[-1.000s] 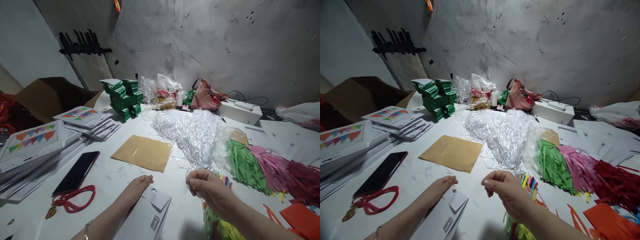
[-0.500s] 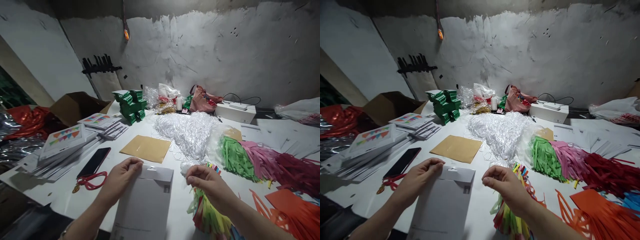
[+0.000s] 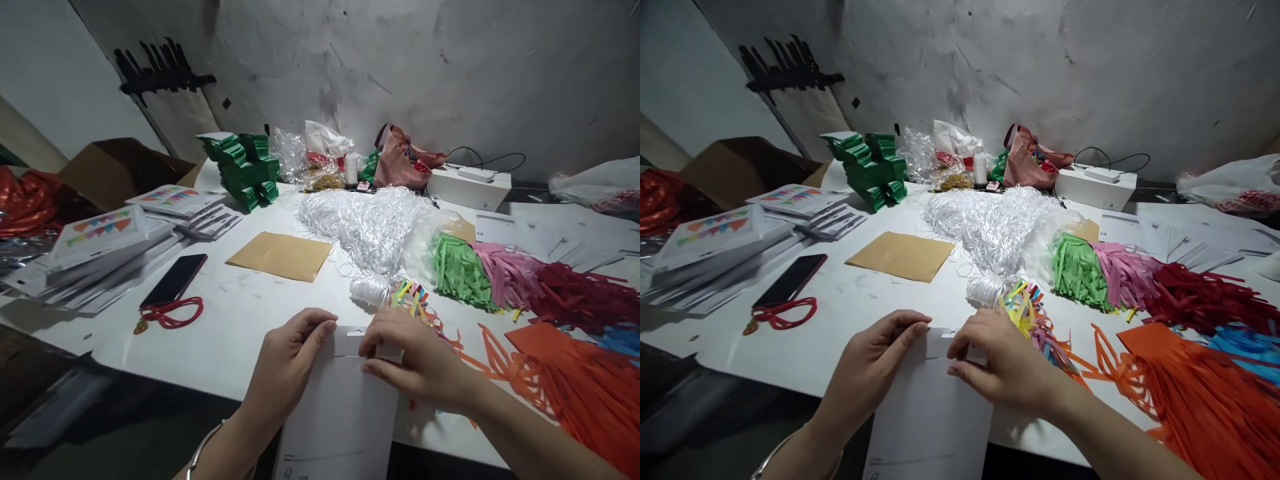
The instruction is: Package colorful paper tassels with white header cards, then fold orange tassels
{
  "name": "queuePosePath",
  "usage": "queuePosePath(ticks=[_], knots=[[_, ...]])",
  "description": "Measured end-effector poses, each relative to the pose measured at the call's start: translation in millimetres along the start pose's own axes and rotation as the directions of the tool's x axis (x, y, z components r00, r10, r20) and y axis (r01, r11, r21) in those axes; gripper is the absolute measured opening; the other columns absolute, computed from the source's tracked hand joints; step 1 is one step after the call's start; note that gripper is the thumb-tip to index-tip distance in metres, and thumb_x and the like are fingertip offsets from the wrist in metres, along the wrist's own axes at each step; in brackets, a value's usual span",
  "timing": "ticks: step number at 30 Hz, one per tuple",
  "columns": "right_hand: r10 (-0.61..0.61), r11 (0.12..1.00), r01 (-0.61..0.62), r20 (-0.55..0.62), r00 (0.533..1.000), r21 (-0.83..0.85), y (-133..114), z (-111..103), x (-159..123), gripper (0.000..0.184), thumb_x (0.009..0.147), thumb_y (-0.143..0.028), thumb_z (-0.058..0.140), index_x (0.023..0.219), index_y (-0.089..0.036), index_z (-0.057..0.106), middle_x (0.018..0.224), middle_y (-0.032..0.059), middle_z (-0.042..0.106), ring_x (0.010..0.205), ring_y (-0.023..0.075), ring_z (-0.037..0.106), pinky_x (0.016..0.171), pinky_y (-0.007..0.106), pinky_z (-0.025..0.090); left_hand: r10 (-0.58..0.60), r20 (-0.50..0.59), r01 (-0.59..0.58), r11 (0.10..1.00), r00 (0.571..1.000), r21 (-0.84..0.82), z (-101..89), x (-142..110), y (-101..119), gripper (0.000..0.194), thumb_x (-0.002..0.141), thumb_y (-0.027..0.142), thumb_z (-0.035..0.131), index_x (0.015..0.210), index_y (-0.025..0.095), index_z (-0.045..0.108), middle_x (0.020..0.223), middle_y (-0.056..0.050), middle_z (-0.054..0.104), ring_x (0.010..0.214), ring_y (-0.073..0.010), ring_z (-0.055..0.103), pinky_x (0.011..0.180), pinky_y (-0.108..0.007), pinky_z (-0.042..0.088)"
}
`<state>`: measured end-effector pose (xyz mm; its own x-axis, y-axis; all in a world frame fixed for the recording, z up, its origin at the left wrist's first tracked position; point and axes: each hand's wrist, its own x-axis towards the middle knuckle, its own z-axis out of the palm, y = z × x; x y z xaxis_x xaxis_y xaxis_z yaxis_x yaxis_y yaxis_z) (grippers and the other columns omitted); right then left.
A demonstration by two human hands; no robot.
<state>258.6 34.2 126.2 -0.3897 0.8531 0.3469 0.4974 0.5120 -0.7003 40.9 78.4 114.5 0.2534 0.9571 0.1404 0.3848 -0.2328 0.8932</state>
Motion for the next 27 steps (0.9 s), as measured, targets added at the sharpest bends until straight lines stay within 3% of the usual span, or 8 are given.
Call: queuePosePath(ticks=[9, 21, 27], knots=[[-0.044, 0.983, 0.049, 0.032, 0.999, -0.179, 7, 6, 2, 0.014, 0.086, -0.01, 0.065, 0.089, -0.022, 0.061, 0.085, -0.0022, 0.064, 0.086, 0.0165, 0.057, 0.08, 0.034, 0.034, -0.019, 0.014, 0.02, 0.999, 1.0, -0.028, 5.6, 8, 4, 0.018, 0.089, 0.04, 0.063, 0.086, 0.025, 0.073, 0.082, 0.0, 0.074, 0.076, -0.0197, 0.064, 0.068, -0.026, 0.046], [-0.159, 0.941, 0.129, -0.07, 0.985, -0.313, 10, 21, 2, 0.016, 0.097, -0.013, 0.05, 0.086, -0.019, 0.061, 0.079, 0.0002, 0.063, 0.077, 0.0161, 0.053, 0.076, 0.034, 0.03, -0.022, 0.028, 0.024, 0.998, 0.999, -0.056, 3.5, 9, 1, 0.016, 0.089, 0.038, 0.064, 0.085, 0.025, 0.074, 0.08, 0.002, 0.074, 0.074, -0.0176, 0.063, 0.066, -0.024, 0.045], [-0.119, 0.945, 0.084, -0.092, 0.989, -0.317, 7, 23, -1, 0.017, 0.097, -0.014, 0.05, 0.086, -0.019, 0.061, 0.08, 0.0011, 0.063, 0.078, 0.017, 0.053, 0.078, 0.034, 0.03, -0.023, 0.045, 0.026, 0.998, 0.999, -0.06, 4.5, 7, 1, 0.016, 0.09, 0.038, 0.064, 0.086, 0.025, 0.073, 0.08, 0.002, 0.074, 0.074, -0.0172, 0.063, 0.067, -0.024, 0.046]])
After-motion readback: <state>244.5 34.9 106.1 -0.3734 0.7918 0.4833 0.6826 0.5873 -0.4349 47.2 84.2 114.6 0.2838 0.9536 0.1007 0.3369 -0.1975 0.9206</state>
